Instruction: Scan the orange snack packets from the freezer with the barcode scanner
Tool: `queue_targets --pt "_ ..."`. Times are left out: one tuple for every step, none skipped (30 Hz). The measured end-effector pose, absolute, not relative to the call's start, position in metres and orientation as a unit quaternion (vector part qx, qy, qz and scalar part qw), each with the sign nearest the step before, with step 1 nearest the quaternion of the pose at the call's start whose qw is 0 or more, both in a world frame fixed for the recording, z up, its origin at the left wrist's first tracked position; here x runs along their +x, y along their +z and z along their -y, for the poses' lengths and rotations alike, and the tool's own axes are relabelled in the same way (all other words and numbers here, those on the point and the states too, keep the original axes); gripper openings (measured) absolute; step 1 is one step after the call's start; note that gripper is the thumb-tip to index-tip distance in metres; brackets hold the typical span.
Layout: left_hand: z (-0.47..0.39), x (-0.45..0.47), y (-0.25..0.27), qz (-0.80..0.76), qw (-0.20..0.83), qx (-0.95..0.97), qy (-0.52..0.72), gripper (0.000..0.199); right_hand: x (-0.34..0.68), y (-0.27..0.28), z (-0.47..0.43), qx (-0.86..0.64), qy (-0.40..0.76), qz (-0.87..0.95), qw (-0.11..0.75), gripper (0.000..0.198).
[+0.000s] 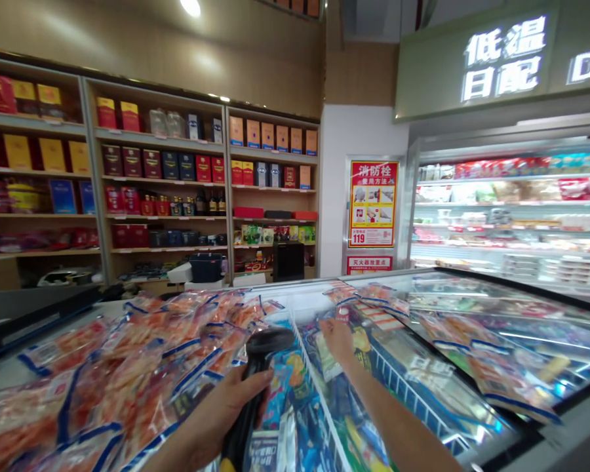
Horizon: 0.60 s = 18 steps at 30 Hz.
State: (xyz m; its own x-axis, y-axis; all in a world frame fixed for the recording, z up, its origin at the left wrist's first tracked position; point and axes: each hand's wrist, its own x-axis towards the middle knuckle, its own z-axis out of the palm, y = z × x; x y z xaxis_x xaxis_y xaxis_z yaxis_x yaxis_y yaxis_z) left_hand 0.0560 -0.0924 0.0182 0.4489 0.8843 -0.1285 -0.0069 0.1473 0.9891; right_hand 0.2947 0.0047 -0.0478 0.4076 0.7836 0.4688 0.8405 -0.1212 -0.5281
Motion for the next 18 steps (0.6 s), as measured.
queue_targets --pt "0.089 0.063 0.017 -0.393 0.648 0.557 0.341 0.024 0.319 -0.048 -0.004 -0.761 -0.047 0.520 0.384 0.033" --pt "0.085 0.070 0.016 -0.392 0.649 0.558 0.337 0.024 0.343 -0.050 -0.003 -0.778 -0.053 0.493 0.385 0.031" --pt "0.082 0.078 0.015 -0.389 0.650 0.561 0.332 0.024 0.365 -0.052 -0.002 -0.794 -0.058 0.468 0.383 0.030" --pt "0.078 0.085 0.015 -0.385 0.653 0.566 0.325 0.025 0.384 -0.055 -0.001 -0.807 -0.063 0.444 0.383 0.029" --pt "0.075 0.092 0.015 -0.379 0.655 0.568 0.322 0.024 0.401 -0.057 0.000 -0.816 -0.071 0.427 0.384 0.029" --pt "0.071 0.099 0.016 -0.372 0.659 0.569 0.320 0.024 0.414 -0.058 0.000 -0.822 -0.083 0.414 0.382 0.030" --pt "0.068 0.106 0.017 -0.365 0.663 0.568 0.324 0.024 0.424 -0.059 -0.001 -0.825 -0.101 0.406 0.379 0.030" --pt "0.065 0.112 0.018 -0.359 0.667 0.567 0.325 0.024 0.431 -0.059 -0.003 -0.826 -0.122 0.405 0.371 0.031" --pt "0.062 0.116 0.019 -0.353 0.670 0.567 0.323 0.024 0.435 -0.057 -0.007 -0.825 -0.145 0.412 0.359 0.032" --pt "0.058 0.120 0.020 -0.350 0.672 0.569 0.320 0.025 0.437 -0.054 -0.014 -0.821 -0.168 0.425 0.343 0.033" --pt "0.055 0.122 0.021 -0.350 0.672 0.572 0.314 0.026 0.437 -0.050 -0.023 -0.814 -0.187 0.444 0.324 0.036" --pt "0.052 0.124 0.021 -0.357 0.671 0.572 0.308 0.027 0.436 -0.046 -0.035 -0.805 -0.203 0.469 0.303 0.039" --pt "0.049 0.124 0.022 -0.371 0.668 0.569 0.306 0.028 0.435 -0.040 -0.049 -0.793 -0.214 0.495 0.282 0.042" --pt "0.046 0.124 0.022 -0.391 0.662 0.561 0.308 0.028 0.434 -0.035 -0.064 -0.783 -0.220 0.520 0.261 0.046" --pt "0.043 0.123 0.023 -0.415 0.653 0.551 0.314 0.028 0.434 -0.030 -0.079 -0.775 -0.221 0.541 0.242 0.050" --pt "0.041 0.122 0.023 -0.435 0.644 0.542 0.319 0.028 0.435 -0.026 -0.095 -0.768 -0.218 0.559 0.223 0.053" --pt "0.038 0.121 0.023 -0.449 0.639 0.535 0.323 0.028 0.438 -0.024 -0.110 -0.767 -0.209 0.570 0.205 0.055" --pt "0.034 0.120 0.023 -0.455 0.636 0.530 0.328 0.028 0.441 -0.022 -0.123 -0.775 -0.192 0.574 0.185 0.058"
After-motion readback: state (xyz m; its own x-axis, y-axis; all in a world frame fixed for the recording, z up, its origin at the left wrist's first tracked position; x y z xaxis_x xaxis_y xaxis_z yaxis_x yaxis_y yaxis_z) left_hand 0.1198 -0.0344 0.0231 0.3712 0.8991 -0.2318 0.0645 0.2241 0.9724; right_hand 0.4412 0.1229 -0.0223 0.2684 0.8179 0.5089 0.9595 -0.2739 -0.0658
